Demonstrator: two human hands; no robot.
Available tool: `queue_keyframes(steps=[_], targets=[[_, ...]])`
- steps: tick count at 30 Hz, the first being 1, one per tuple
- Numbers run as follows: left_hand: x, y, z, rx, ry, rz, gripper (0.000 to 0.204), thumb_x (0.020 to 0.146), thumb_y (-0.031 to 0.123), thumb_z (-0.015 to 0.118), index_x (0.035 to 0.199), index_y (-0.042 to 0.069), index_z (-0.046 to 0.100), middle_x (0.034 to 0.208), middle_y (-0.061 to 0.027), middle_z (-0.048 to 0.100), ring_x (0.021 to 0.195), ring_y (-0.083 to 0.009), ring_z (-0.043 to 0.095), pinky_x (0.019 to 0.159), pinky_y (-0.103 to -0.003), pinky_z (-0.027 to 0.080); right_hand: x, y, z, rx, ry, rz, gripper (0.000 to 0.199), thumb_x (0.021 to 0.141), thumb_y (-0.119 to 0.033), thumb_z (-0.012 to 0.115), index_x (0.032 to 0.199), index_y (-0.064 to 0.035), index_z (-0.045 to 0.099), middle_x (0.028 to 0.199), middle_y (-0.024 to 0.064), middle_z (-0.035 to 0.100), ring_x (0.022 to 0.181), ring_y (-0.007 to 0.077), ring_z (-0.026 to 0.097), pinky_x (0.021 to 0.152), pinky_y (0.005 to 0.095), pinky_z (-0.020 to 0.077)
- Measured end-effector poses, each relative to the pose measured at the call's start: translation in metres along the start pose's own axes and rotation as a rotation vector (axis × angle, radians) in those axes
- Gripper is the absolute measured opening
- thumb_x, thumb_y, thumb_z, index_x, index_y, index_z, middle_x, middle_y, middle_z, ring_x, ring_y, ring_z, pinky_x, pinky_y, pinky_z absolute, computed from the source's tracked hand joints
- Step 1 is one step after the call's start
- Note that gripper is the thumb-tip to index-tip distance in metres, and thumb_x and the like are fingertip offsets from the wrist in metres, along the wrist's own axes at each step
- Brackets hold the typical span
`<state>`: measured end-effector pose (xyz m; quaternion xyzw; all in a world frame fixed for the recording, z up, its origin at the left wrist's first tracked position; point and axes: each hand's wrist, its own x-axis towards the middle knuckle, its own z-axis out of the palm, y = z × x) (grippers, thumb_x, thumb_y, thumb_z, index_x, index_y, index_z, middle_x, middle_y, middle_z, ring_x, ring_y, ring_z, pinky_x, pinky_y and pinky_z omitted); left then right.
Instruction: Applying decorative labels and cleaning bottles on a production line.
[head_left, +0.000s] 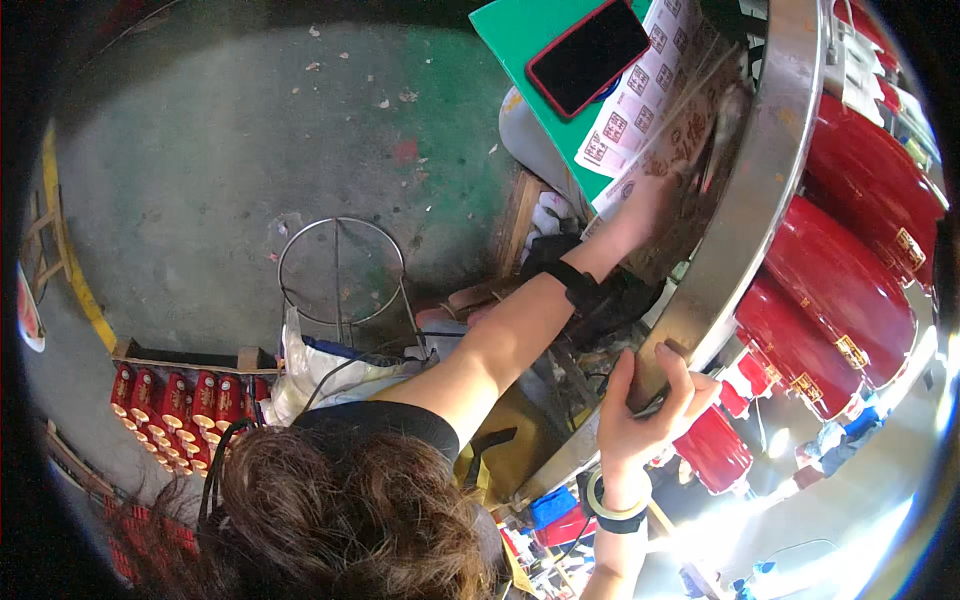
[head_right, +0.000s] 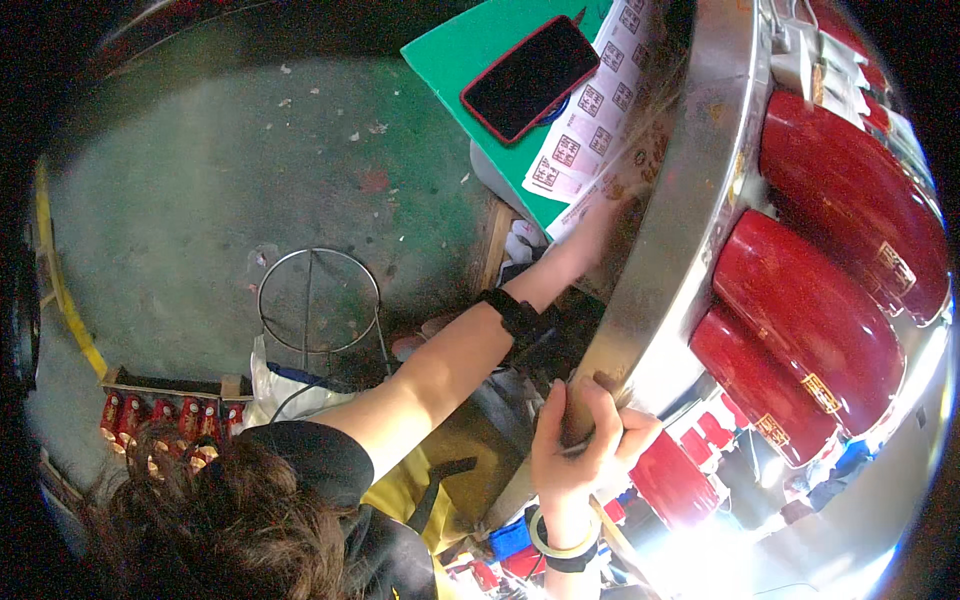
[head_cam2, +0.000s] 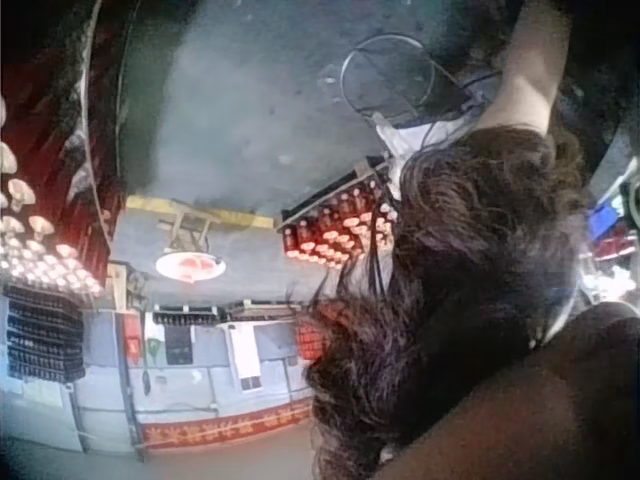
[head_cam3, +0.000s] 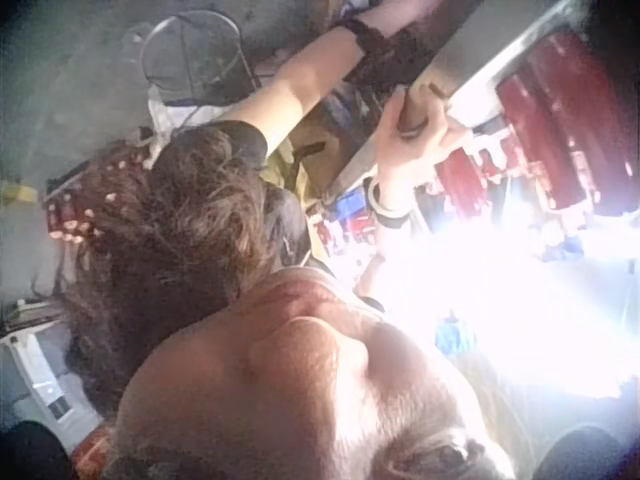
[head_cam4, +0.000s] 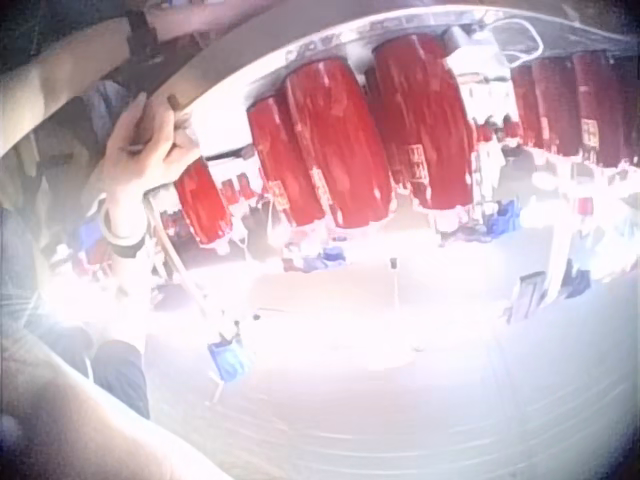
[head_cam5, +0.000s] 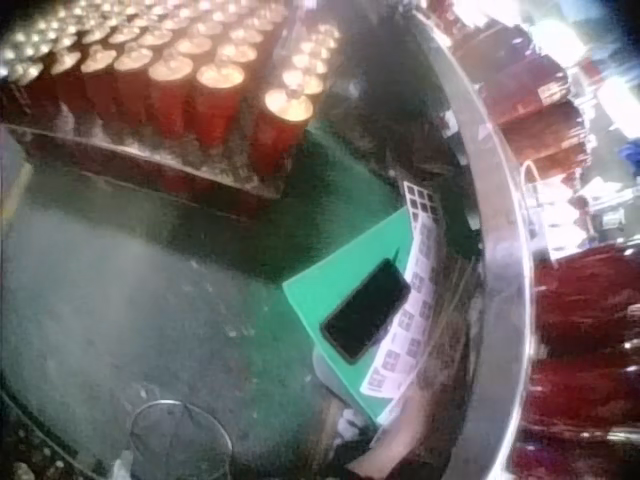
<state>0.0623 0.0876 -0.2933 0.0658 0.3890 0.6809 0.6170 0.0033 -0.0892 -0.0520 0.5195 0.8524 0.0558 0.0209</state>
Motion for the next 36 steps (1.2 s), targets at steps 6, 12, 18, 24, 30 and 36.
queue_keyframes(steps=[6, 12, 18, 24, 30, 36], targets=[[-0.032, 0.015, 0.016, 0.794, -0.062, 0.83, 0.028, 0.084, 0.006, 0.059, 0.111, -0.005, 0.06, 0.088, -0.025, 0.069, 0.086, -0.0414, 0.069, 0.074, -0.049, 0.055, 0.002, 0.004, 0.004, 0.036, 0.088, -0.046, 0.041, 0.073, -0.002, 0.083, 0.11, -0.0094, 0.066, 0.085, 0.0095, 0.052, 0.077, 0.0263, 0.049, 0.068, 0.038, 0.0447], [-0.022, 0.025, -0.011, 0.247, -0.119, 0.315, 0.032, 0.08, -0.001, 0.058, 0.112, -0.006, 0.058, 0.091, -0.0316, 0.066, 0.092, -0.0478, 0.065, 0.078, -0.054, 0.052, -0.001, 0.005, 0.003, 0.06, 0.039, -0.019, 0.044, 0.076, 0.003, 0.079, 0.114, -0.0065, 0.061, 0.101, 0.014, 0.064, 0.087, 0.0301, 0.053, 0.079, 0.0398, 0.0465], [-0.024, 0.072, -0.058, 0.62, -0.079, -0.007, 0.036, 0.086, 0.012, 0.059, 0.116, -0.008, 0.055, 0.107, -0.0334, 0.064, 0.107, -0.0468, 0.062, 0.093, -0.05, 0.049, -0.001, 0.003, 0.002, 0.055, 0.04, 0.015, 0.041, 0.076, 0.001, 0.08, 0.112, -0.008, 0.063, 0.096, 0.0139, 0.061, 0.083, 0.0291, 0.054, 0.075, 0.0388, 0.0477], [-0.02, 0.079, -0.075, 0.471, -0.277, -0.139, 0.049, 0.093, 0.027, 0.062, 0.129, -0.004, 0.049, 0.108, -0.0149, 0.065, 0.1, -0.0269, 0.063, 0.088, -0.038, 0.049, 0.0, 0.004, 0.005, 0.09, 0.086, -0.018, 0.04, 0.076, 0.0, 0.08, 0.111, -0.0087, 0.064, 0.097, 0.0137, 0.059, 0.082, 0.0292, 0.055, 0.074, 0.0387, 0.0484], [-0.027, 0.073, -0.101, 0.048, -0.321, -0.395, 0.04, 0.096, 0.033, 0.061, 0.123, 0.004, 0.056, 0.097, -0.0011, 0.06, 0.09, -0.0067, 0.058, 0.07, -0.023, 0.046, -0.002, 0.005, 0.004, 0.076, 0.075, 0.01, 0.039, 0.076, -0.001, 0.08, 0.111, -0.0094, 0.065, 0.097, 0.0133, 0.06, 0.084, 0.0292, 0.056, 0.075, 0.0379, 0.0489], [-0.026, 0.074, -0.099, -0.093, -0.297, -0.458, 0.045, 0.092, 0.031, 0.07, 0.127, 0.007, 0.055, 0.113, 0.0011, 0.062, 0.102, -0.01, 0.058, 0.081, -0.03, 0.05, -0.001, 0.005, 0.005, 0.073, 0.083, -0.008, 0.039, 0.077, -0.002, 0.081, 0.111, -0.0103, 0.065, 0.097, 0.0129, 0.06, 0.084, 0.0291, 0.056, 0.074, 0.0376, 0.0496]])
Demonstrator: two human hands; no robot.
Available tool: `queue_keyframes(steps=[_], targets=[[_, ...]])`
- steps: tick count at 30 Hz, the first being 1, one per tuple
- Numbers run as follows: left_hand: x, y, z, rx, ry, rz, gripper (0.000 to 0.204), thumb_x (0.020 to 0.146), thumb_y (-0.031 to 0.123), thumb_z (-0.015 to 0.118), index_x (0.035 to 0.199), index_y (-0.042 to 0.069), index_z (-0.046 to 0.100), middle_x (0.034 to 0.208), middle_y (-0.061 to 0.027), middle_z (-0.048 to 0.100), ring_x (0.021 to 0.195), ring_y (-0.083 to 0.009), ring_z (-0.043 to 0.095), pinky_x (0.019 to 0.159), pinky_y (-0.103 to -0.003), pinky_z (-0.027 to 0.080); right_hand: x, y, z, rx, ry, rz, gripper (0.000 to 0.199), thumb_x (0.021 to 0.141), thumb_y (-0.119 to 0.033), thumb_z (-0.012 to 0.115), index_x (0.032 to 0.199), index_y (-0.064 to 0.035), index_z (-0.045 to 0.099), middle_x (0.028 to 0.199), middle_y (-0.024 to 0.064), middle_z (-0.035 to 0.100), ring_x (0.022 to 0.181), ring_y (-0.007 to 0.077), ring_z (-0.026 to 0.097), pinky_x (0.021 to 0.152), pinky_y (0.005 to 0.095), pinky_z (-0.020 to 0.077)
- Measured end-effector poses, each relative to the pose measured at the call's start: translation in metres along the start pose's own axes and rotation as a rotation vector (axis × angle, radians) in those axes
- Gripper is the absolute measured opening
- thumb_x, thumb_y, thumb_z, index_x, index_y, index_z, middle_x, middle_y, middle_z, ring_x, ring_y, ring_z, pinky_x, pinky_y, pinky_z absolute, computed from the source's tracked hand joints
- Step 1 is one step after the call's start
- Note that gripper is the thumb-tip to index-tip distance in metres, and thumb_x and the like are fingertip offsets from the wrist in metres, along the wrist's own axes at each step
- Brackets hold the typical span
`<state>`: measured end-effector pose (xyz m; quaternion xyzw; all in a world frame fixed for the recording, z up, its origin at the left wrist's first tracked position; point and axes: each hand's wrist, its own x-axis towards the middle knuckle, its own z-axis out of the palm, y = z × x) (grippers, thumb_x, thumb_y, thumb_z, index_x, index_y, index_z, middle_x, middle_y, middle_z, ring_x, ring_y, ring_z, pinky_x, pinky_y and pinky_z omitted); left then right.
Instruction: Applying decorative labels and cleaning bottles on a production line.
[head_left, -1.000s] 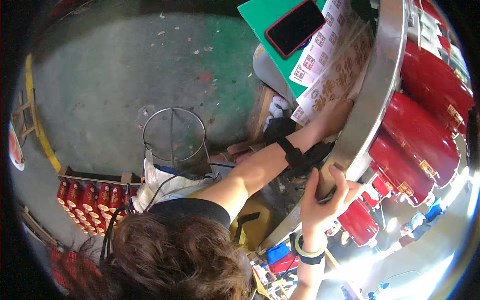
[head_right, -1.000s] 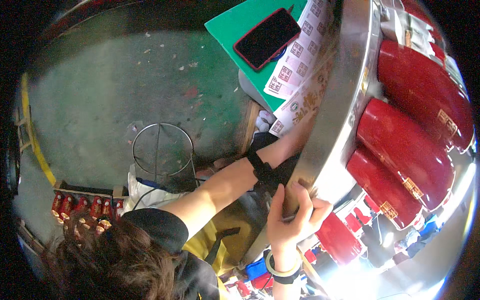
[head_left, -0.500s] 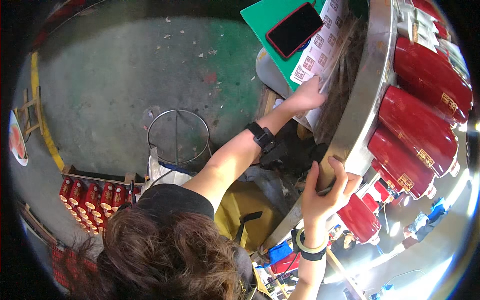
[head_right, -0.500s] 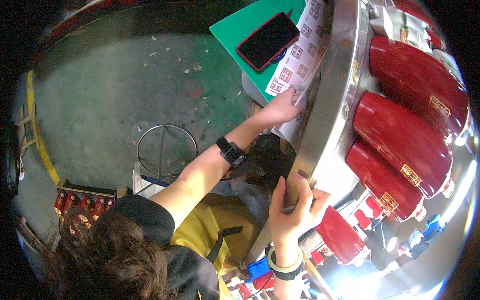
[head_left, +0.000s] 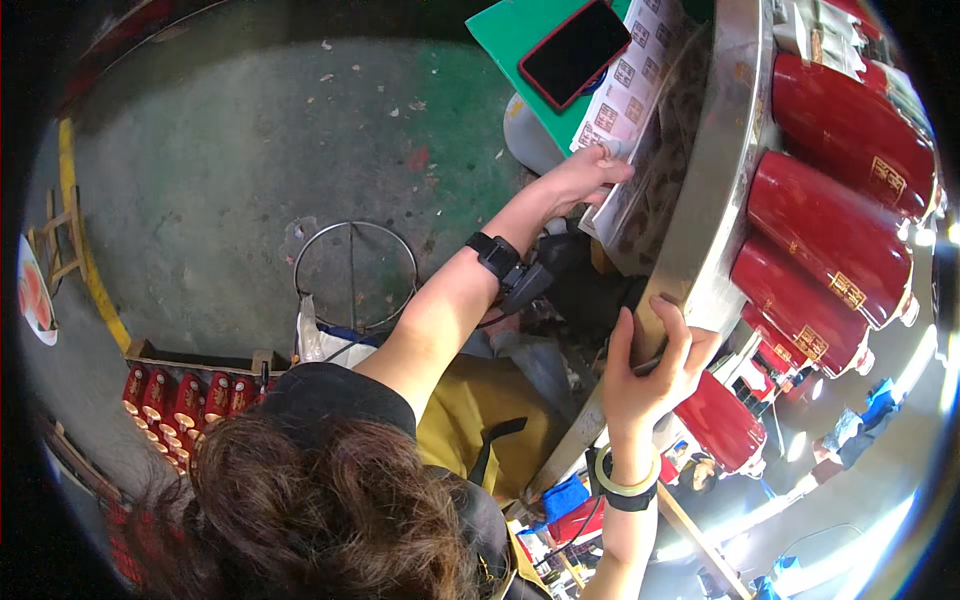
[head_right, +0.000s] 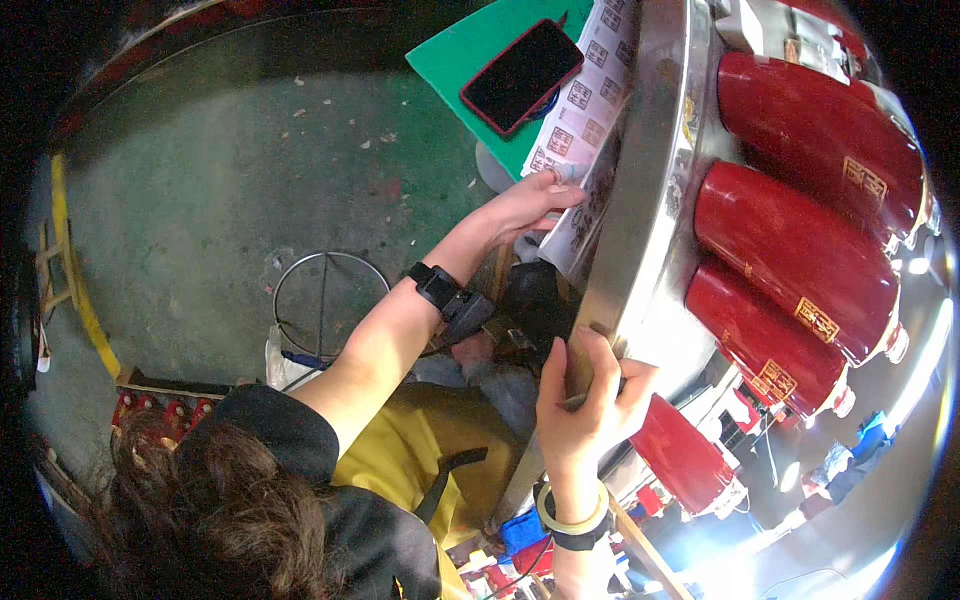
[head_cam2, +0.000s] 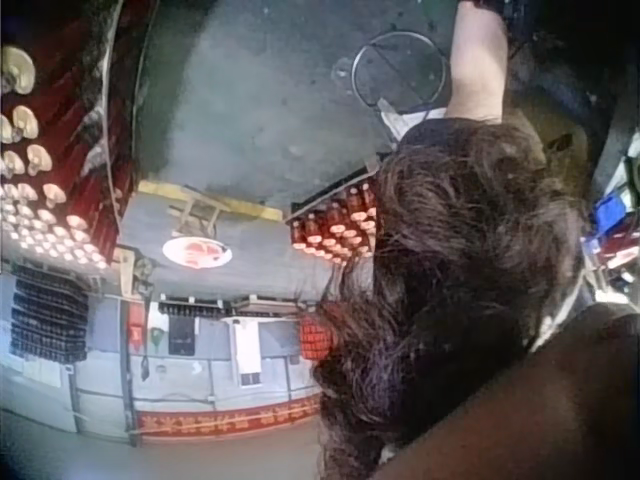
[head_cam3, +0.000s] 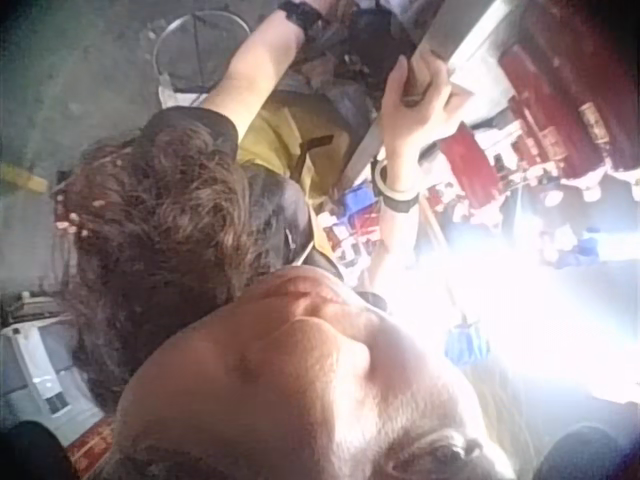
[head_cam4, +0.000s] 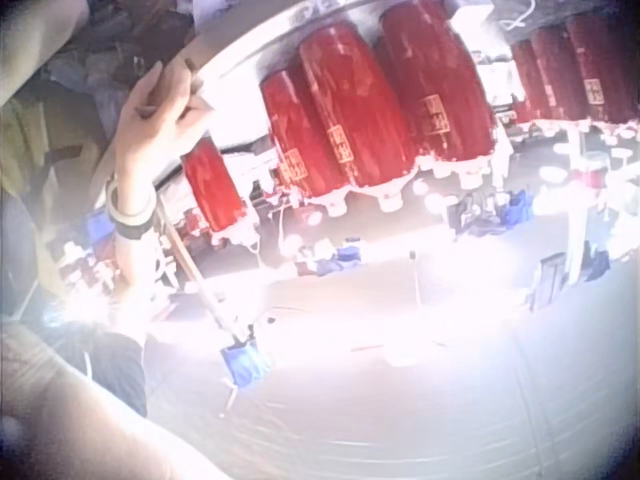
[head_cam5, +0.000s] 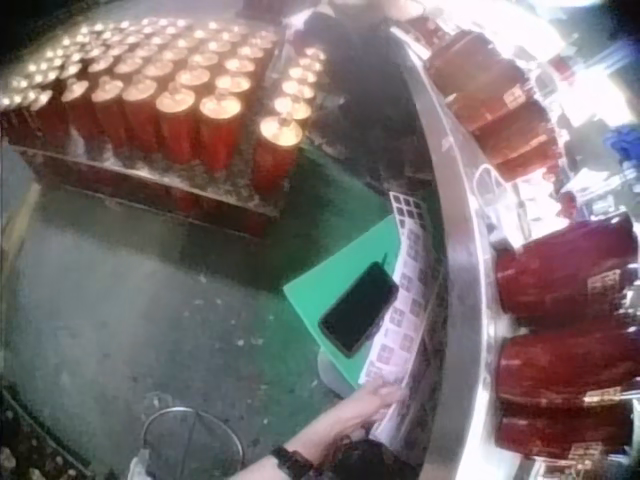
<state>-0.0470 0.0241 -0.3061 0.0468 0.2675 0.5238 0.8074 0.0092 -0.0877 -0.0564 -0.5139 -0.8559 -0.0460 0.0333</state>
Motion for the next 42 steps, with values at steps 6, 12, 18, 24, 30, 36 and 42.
queue_keyframes(steps=[6, 12, 18, 24, 30, 36, 42], targets=[[-0.003, 0.007, 0.005, 0.065, 0.06, -0.049, 0.052, 0.092, 0.033, 0.071, 0.134, 0.011, 0.053, 0.126, 0.0024, 0.063, 0.105, -0.0097, 0.061, 0.081, -0.03, 0.051, 0.003, 0.0, 0.003, -0.005, 0.067, -0.022, 0.036, 0.073, -0.007, 0.083, 0.105, -0.0138, 0.068, 0.086, 0.0081, 0.054, 0.07, 0.0247, 0.051, 0.063, 0.0371, 0.0454], [-0.003, 0.008, 0.009, 0.064, 0.077, -0.125, 0.055, 0.089, 0.031, 0.073, 0.136, 0.013, 0.051, 0.126, 0.0033, 0.063, 0.103, -0.0086, 0.061, 0.076, -0.026, 0.05, 0.003, -0.001, 0.0, -0.02, 0.049, -0.017, 0.036, 0.073, -0.007, 0.083, 0.105, -0.014, 0.068, 0.085, 0.0082, 0.053, 0.07, 0.0251, 0.052, 0.063, 0.037, 0.0453], [0.005, -0.004, 0.007, 0.028, -0.029, -0.033, 0.05, 0.092, 0.019, 0.068, 0.136, 0.003, 0.052, 0.126, -0.0066, 0.064, 0.111, -0.0176, 0.061, 0.087, -0.036, 0.053, 0.002, -0.002, -0.002, -0.039, 0.0, 0.035, 0.036, 0.074, -0.007, 0.082, 0.106, -0.0143, 0.069, 0.083, 0.0078, 0.051, 0.071, 0.0257, 0.053, 0.063, 0.0389, 0.0467], [0.003, 0.001, 0.042, 0.791, -0.066, 0.626, 0.045, 0.085, 0.01, 0.066, 0.127, -0.005, 0.057, 0.123, -0.0288, 0.063, 0.115, -0.042, 0.061, 0.097, -0.042, 0.049, 0.003, -0.003, -0.005, -0.018, 0.043, 0.022, 0.037, 0.074, -0.01, 0.082, 0.108, -0.0154, 0.069, 0.084, 0.0082, 0.047, 0.069, 0.0273, 0.054, 0.061, 0.0399, 0.0456], [-0.013, 0.032, 0.066, 0.531, -0.187, 0.587, 0.031, 0.085, 0.013, 0.071, 0.11, -0.004, 0.066, 0.102, -0.0187, 0.072, 0.096, -0.0218, 0.067, 0.087, -0.04, 0.054, 0.001, 0.004, -0.005, 0.011, 0.104, -0.007, 0.034, 0.076, -0.012, 0.079, 0.109, -0.0178, 0.069, 0.085, 0.0084, 0.048, 0.072, 0.0288, 0.056, 0.062, 0.0414, 0.0467], [-0.062, 0.043, 0.037, 0.935, 0.104, 0.417, 0.051, 0.086, 0.006, 0.062, 0.135, -0.004, 0.048, 0.115, -0.0254, 0.066, 0.106, -0.0319, 0.066, 0.091, -0.039, 0.051, -0.003, 0.006, -0.005, 0.069, 0.13, -0.008, 0.038, 0.074, -0.014, 0.078, 0.109, -0.0213, 0.069, 0.086, 0.0066, 0.047, 0.078, 0.0268, 0.056, 0.069, 0.0403, 0.0474], [-0.089, 0.045, 0.013, 0.577, 0.143, 0.227, 0.054, 0.092, -0.004, 0.06, 0.141, -0.001, 0.038, 0.122, -0.0167, 0.063, 0.109, -0.0248, 0.063, 0.093, -0.036, 0.052, -0.009, -0.006, -0.017, 0.003, 0.178, -0.092, 0.036, 0.077, -0.022, 0.078, 0.111, -0.0173, 0.067, 0.09, 0.0054, 0.054, 0.086, 0.0244, 0.057, 0.074, 0.0386, 0.0449]])
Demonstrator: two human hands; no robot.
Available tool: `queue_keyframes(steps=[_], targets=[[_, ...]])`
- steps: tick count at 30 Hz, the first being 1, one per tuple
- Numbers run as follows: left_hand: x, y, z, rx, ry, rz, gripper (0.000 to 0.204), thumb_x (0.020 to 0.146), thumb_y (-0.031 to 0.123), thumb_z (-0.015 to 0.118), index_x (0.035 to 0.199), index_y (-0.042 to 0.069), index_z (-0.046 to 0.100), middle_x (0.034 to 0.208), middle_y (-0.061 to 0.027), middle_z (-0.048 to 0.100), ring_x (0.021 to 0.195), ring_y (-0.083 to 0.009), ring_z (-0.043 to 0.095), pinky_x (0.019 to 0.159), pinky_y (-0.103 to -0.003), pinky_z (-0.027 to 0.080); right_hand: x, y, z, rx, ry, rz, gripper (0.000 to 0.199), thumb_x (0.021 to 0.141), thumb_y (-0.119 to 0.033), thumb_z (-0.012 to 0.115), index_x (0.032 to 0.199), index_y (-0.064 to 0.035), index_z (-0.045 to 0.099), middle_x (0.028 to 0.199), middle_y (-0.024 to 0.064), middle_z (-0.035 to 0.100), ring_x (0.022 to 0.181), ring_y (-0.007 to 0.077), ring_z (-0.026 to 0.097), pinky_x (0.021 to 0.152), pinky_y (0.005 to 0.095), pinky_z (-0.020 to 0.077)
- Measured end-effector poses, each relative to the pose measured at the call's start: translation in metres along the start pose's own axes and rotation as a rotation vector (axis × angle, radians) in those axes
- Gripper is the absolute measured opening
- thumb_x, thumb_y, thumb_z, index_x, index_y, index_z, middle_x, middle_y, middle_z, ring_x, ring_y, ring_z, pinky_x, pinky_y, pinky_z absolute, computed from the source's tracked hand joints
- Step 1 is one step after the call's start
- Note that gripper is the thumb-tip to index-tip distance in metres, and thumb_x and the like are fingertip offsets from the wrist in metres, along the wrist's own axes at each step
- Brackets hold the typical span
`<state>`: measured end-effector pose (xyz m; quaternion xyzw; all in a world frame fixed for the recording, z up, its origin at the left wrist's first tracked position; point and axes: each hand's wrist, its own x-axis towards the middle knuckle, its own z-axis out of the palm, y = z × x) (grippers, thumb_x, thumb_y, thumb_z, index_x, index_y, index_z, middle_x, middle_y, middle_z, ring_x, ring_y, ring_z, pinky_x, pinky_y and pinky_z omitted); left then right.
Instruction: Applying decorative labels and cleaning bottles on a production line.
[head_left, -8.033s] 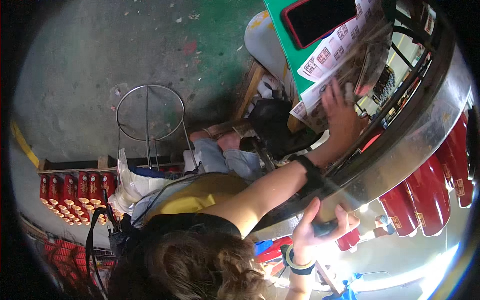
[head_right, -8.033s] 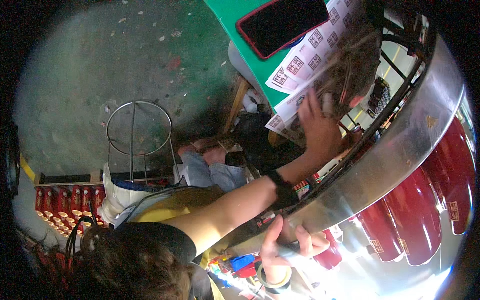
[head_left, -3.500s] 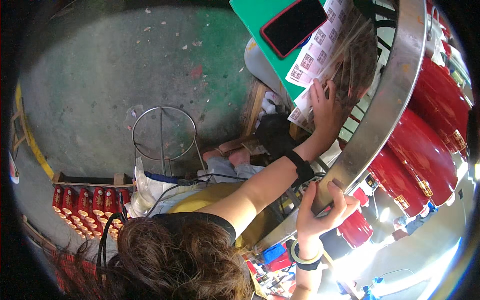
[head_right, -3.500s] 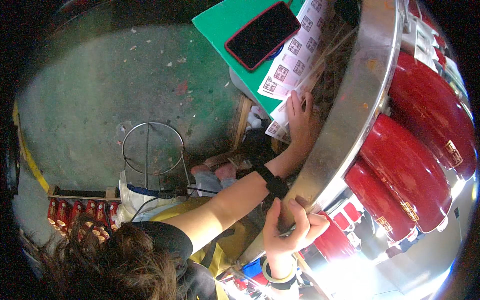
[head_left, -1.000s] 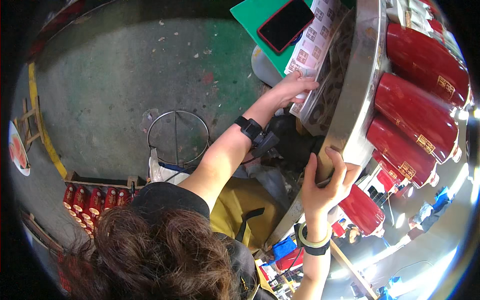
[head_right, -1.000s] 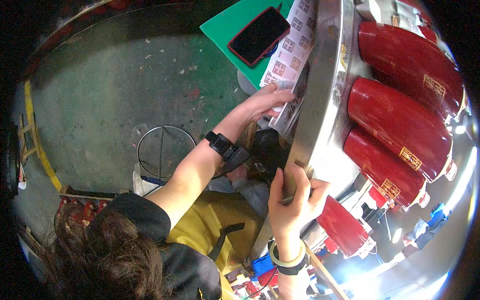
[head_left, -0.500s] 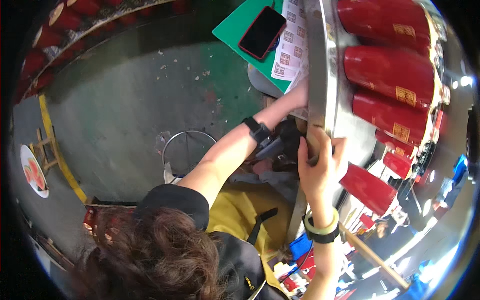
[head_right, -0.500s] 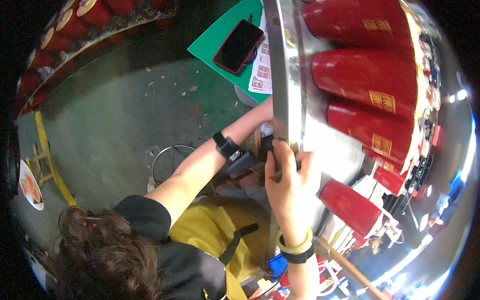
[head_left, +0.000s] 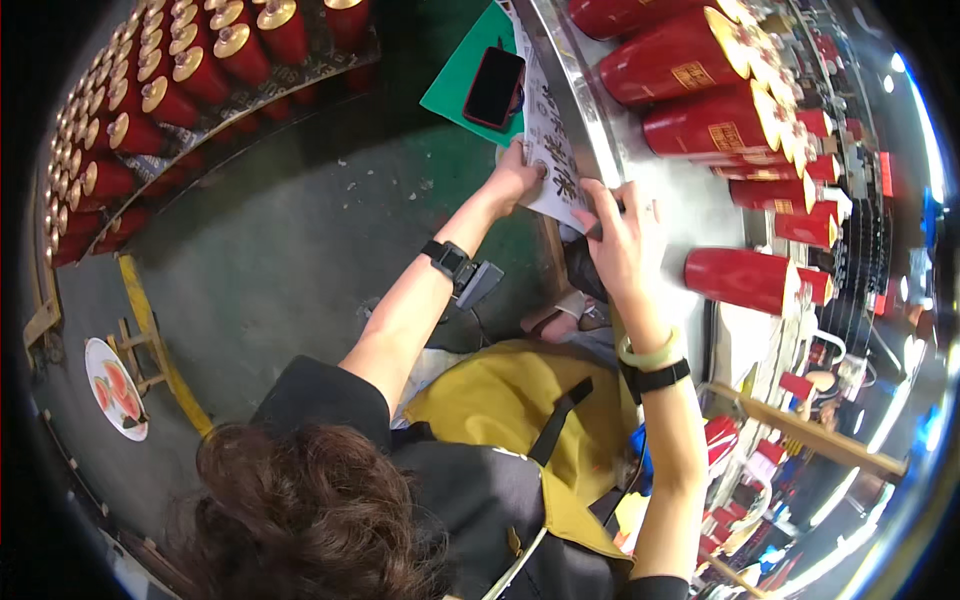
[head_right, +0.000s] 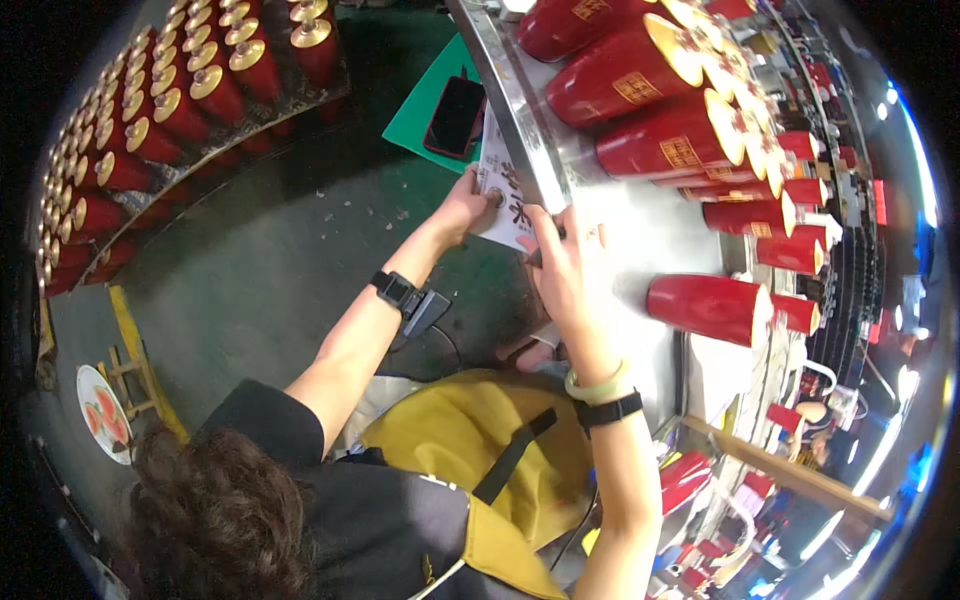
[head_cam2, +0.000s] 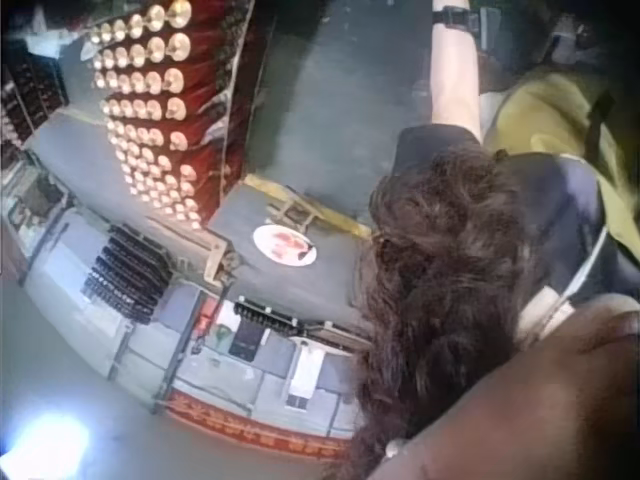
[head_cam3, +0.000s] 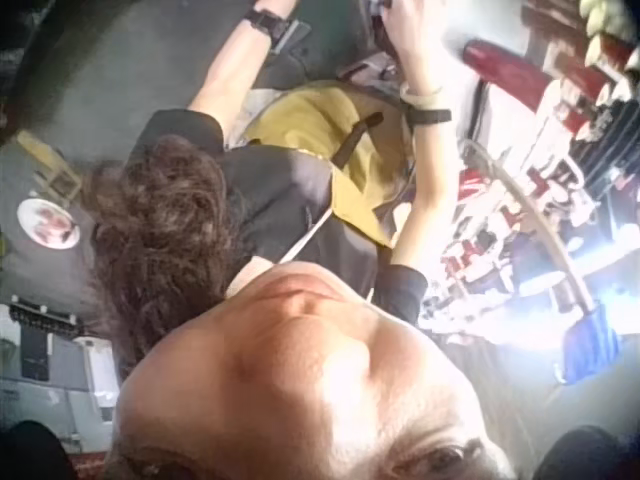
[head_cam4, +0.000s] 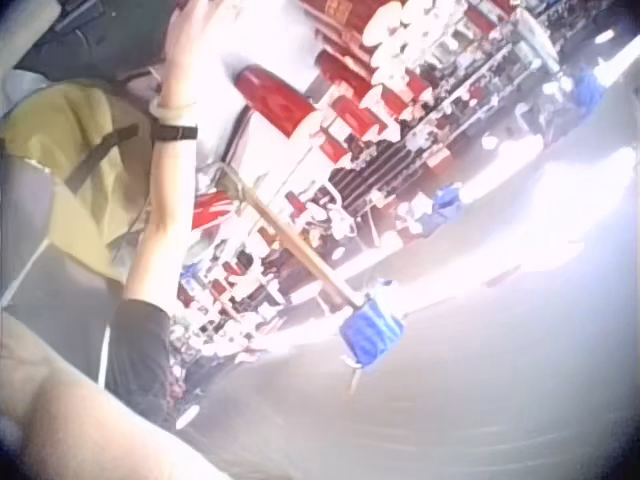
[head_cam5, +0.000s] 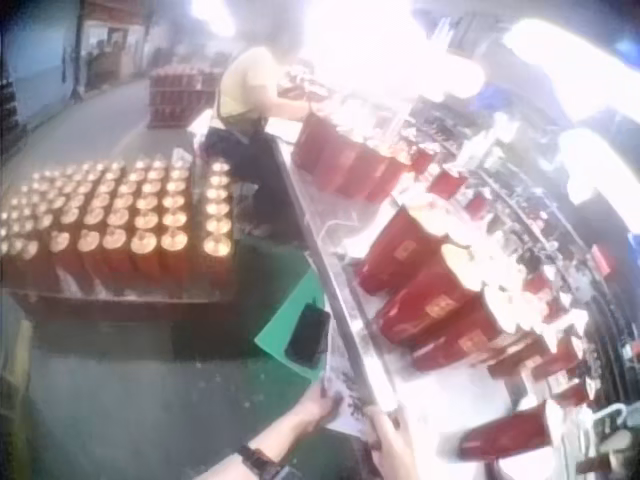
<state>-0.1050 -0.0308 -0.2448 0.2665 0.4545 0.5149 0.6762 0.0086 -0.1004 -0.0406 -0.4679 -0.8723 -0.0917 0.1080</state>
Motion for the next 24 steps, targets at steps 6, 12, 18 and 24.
queue_keyframes(steps=[6, 12, 18, 24], targets=[[-0.001, 0.018, -0.002, 0.138, 0.011, 0.025, 0.05, 0.09, -0.008, 0.06, 0.136, -0.003, 0.041, 0.126, -0.0184, 0.061, 0.113, -0.028, 0.061, 0.096, -0.039, 0.05, -0.068, -0.058, 0.022, 0.71, -0.12, 0.454, 0.024, 0.096, -0.025, 0.067, 0.104, -0.0023, 0.068, 0.09, 0.0097, 0.065, 0.067, 0.0195, 0.057, 0.064, 0.0334, 0.047], [-0.039, 0.029, 0.01, 0.361, -0.012, 0.085, 0.06, 0.087, -0.008, 0.056, 0.144, -0.003, 0.036, 0.134, -0.0198, 0.056, 0.128, -0.0296, 0.052, 0.109, -0.038, 0.039, -0.101, -0.035, 0.108, 2.257, 0.227, 1.603, 0.063, 0.097, -0.052, 0.06, 0.126, 0.0039, 0.055, 0.106, 0.0164, 0.067, 0.068, 0.0148, 0.055, 0.058, 0.0282, 0.0483], [-0.047, 0.044, 0.015, 0.362, -0.04, 0.083, 0.055, 0.089, -0.002, 0.057, 0.141, -0.006, 0.04, 0.135, -0.0239, 0.057, 0.128, -0.0319, 0.053, 0.107, -0.038, 0.042, -0.084, -0.003, 0.163, 2.185, 0.486, 1.591, 0.037, 0.096, -0.03, 0.068, 0.122, -0.0058, 0.06, 0.116, 0.0118, 0.067, 0.101, 0.0266, 0.065, 0.085, 0.0409, 0.0546], [-0.006, 0.02, 0.022, 0.093, -0.314, 0.224, 0.044, 0.088, 0.003, 0.061, 0.13, -0.004, 0.049, 0.111, -0.0168, 0.064, 0.101, -0.0249, 0.06, 0.09, -0.035, 0.048, -0.08, 0.011, 0.177, 2.343, 0.757, 1.301, 0.037, 0.098, -0.034, 0.062, 0.127, -0.0099, 0.061, 0.127, 0.0078, 0.065, 0.12, 0.0302, 0.061, 0.094, 0.0507, 0.0541]])
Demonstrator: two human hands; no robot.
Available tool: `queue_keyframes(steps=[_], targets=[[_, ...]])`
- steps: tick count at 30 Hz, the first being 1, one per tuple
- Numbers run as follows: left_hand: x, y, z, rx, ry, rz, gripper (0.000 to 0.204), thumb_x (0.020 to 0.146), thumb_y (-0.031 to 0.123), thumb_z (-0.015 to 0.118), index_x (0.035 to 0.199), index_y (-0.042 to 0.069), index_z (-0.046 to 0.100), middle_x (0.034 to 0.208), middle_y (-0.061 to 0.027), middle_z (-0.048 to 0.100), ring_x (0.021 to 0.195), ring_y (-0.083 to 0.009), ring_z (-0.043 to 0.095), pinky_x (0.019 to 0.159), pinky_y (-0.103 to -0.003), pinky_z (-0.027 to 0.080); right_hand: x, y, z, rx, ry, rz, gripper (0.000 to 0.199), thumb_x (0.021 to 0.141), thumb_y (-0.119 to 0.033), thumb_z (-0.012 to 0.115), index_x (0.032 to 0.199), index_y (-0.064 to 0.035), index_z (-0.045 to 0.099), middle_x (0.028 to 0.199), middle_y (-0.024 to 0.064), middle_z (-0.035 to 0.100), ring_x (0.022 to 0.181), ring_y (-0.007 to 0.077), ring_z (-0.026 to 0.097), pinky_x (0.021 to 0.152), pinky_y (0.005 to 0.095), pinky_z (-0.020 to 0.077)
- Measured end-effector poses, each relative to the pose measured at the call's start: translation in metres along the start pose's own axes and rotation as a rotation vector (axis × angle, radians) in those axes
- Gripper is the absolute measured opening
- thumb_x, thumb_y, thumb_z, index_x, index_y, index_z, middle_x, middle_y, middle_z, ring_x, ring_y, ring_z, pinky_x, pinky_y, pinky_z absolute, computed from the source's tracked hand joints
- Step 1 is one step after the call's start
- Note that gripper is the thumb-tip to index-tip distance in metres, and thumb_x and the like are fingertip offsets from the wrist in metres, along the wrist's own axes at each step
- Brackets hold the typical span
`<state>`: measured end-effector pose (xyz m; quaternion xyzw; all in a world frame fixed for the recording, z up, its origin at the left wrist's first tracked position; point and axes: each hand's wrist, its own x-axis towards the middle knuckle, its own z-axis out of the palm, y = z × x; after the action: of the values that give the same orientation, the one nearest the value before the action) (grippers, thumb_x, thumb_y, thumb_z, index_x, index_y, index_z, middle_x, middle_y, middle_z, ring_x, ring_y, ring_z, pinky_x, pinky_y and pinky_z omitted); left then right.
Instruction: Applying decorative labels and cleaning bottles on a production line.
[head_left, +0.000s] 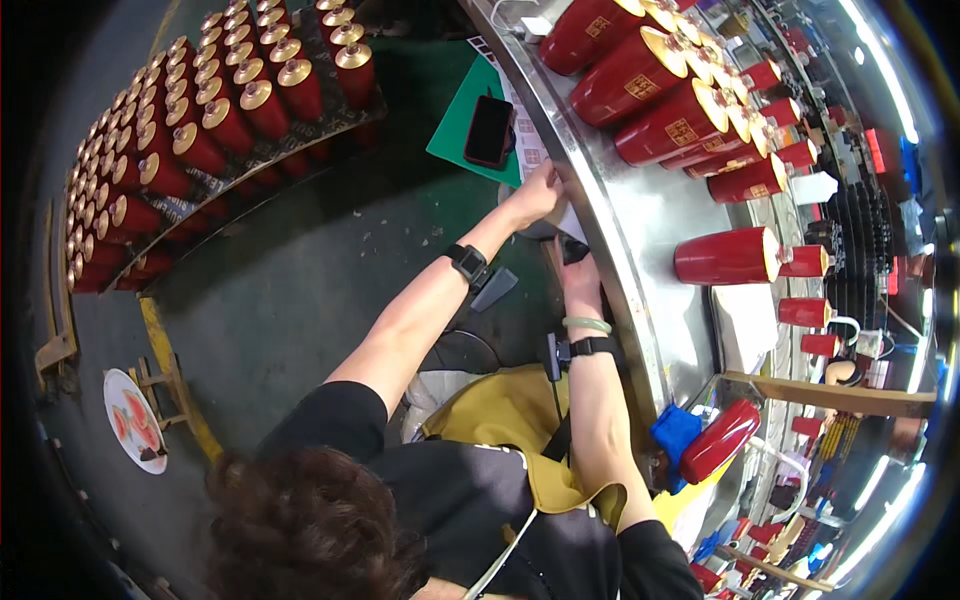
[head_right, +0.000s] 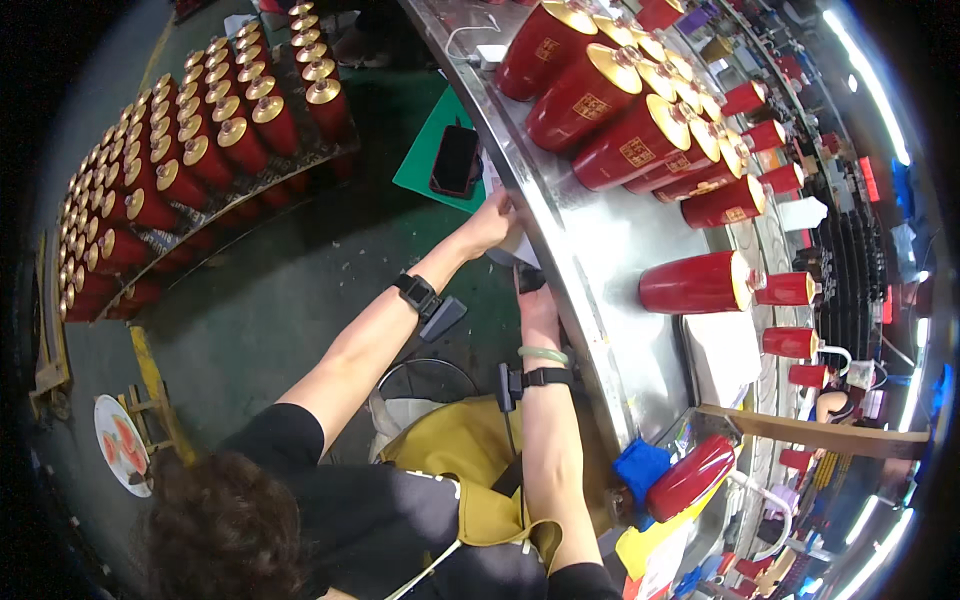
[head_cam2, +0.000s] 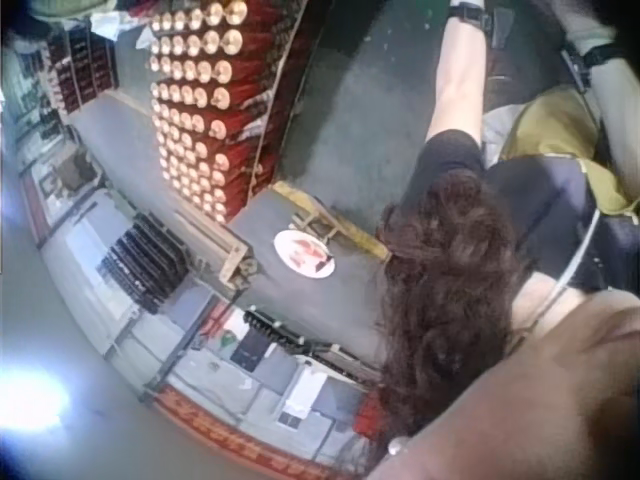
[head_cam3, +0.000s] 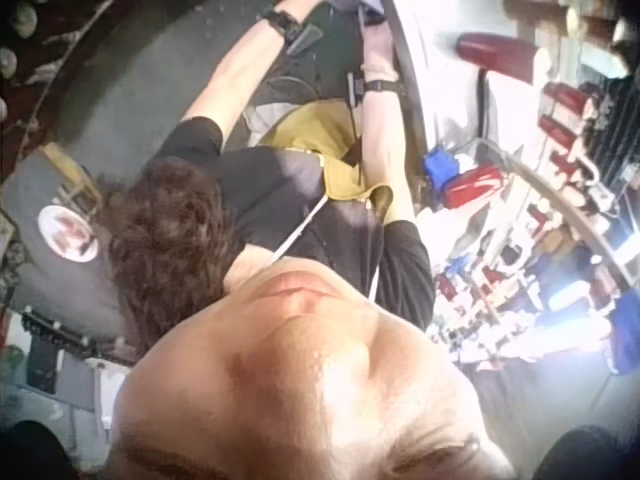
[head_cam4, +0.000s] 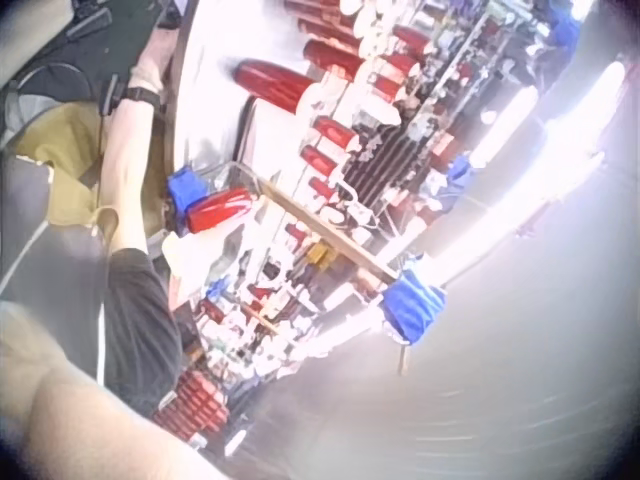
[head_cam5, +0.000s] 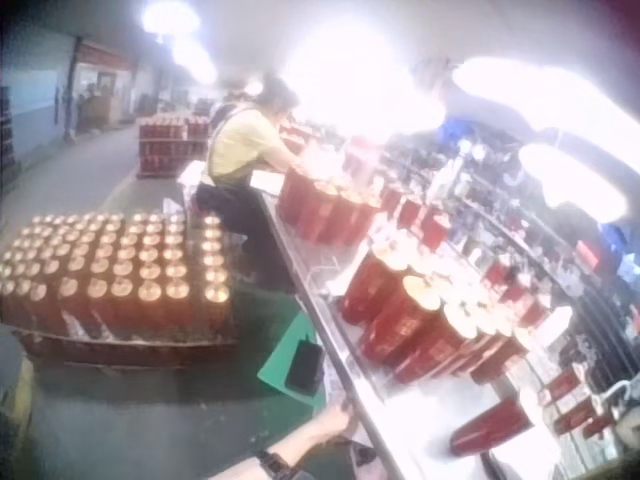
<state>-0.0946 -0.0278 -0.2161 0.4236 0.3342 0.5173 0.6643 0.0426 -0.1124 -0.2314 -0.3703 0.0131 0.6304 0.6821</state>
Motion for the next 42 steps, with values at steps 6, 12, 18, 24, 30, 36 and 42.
queue_keyframes(steps=[6, 12, 18, 24, 30, 36, 42], targets=[[-0.05, -0.011, -0.017, 0.638, 0.328, -0.267, 0.06, 0.088, 0.013, 0.065, 0.14, -0.004, 0.041, 0.125, -0.0253, 0.06, 0.113, -0.0414, 0.059, 0.103, -0.044, 0.045, 0.016, 0.014, -0.038, -0.444, 0.274, 0.21, 0.024, 0.095, -0.021, 0.064, 0.117, -0.0122, 0.063, 0.104, 0.0085, 0.07, 0.1, 0.0291, 0.066, 0.085, 0.0473, 0.0563], [-0.004, -0.018, 0.011, 1.236, 0.11, -0.003, 0.074, 0.079, 0.017, 0.069, 0.142, -0.01, 0.039, 0.138, -0.0331, 0.048, 0.133, -0.0495, 0.039, 0.112, -0.05, 0.034, 0.03, 0.027, -0.063, -0.327, 0.346, 0.249, 0.024, 0.099, -0.021, 0.053, 0.116, -0.0074, 0.063, 0.11, 0.0121, 0.07, 0.103, 0.0313, 0.066, 0.089, 0.0502, 0.0558], [0.051, -0.08, 0.042, 1.238, 0.03, -0.093, 0.074, 0.08, 0.021, 0.067, 0.142, -0.007, 0.04, 0.139, -0.031, 0.047, 0.135, -0.0482, 0.038, 0.113, -0.05, 0.032, 0.029, 0.027, -0.065, -0.395, 0.291, 0.175, 0.036, 0.103, -0.025, 0.046, 0.128, -0.0043, 0.06, 0.124, 0.0144, 0.066, 0.114, 0.0298, 0.064, 0.098, 0.0455, 0.0539], [0.074, -0.116, 0.062, 1.274, -0.058, -0.134, 0.073, 0.082, 0.027, 0.065, 0.143, -0.004, 0.041, 0.142, -0.0286, 0.046, 0.136, -0.0467, 0.037, 0.114, -0.051, 0.03, 0.01, 0.027, -0.06, -0.455, 0.129, 0.221, 0.041, 0.102, -0.028, 0.048, 0.134, -0.0044, 0.056, 0.13, 0.0144, 0.064, 0.119, 0.0306, 0.062, 0.102, 0.0452, 0.0515], [0.082, -0.13, 0.064, 1.302, -0.098, -0.167, 0.072, 0.083, 0.032, 0.062, 0.144, -0.002, 0.042, 0.144, -0.0262, 0.045, 0.138, -0.0451, 0.036, 0.115, -0.052, 0.028, -0.041, 0.03, -0.055, -0.175, 0.094, 0.362, 0.035, 0.094, -0.013, 0.057, 0.126, 0.0008, 0.059, 0.123, 0.0158, 0.067, 0.113, 0.0304, 0.065, 0.098, 0.0447, 0.0542], [0.083, -0.135, 0.056, 1.338, -0.148, -0.184, 0.072, 0.085, 0.037, 0.06, 0.145, 0.001, 0.043, 0.146, -0.0237, 0.045, 0.14, -0.0435, 0.034, 0.116, -0.053, 0.026, -0.076, 0.027, -0.048, -0.052, 0.131, 0.504, 0.031, 0.091, -0.005, 0.059, 0.121, 0.0035, 0.061, 0.118, 0.0184, 0.069, 0.109, 0.032, 0.067, 0.096, 0.0461, 0.0561], [0.077, -0.14, 0.057, 1.378, -0.204, -0.19, 0.072, 0.086, 0.043, 0.057, 0.146, 0.004, 0.043, 0.149, -0.0213, 0.044, 0.141, -0.042, 0.033, 0.117, -0.054, 0.023, -0.128, 0.024, -0.037, -0.056, 0.136, 0.722, 0.028, 0.101, -0.012, 0.053, 0.122, 0.0043, 0.06, 0.119, 0.0166, 0.069, 0.107, 0.0295, 0.069, 0.096, 0.0459, 0.0568]])
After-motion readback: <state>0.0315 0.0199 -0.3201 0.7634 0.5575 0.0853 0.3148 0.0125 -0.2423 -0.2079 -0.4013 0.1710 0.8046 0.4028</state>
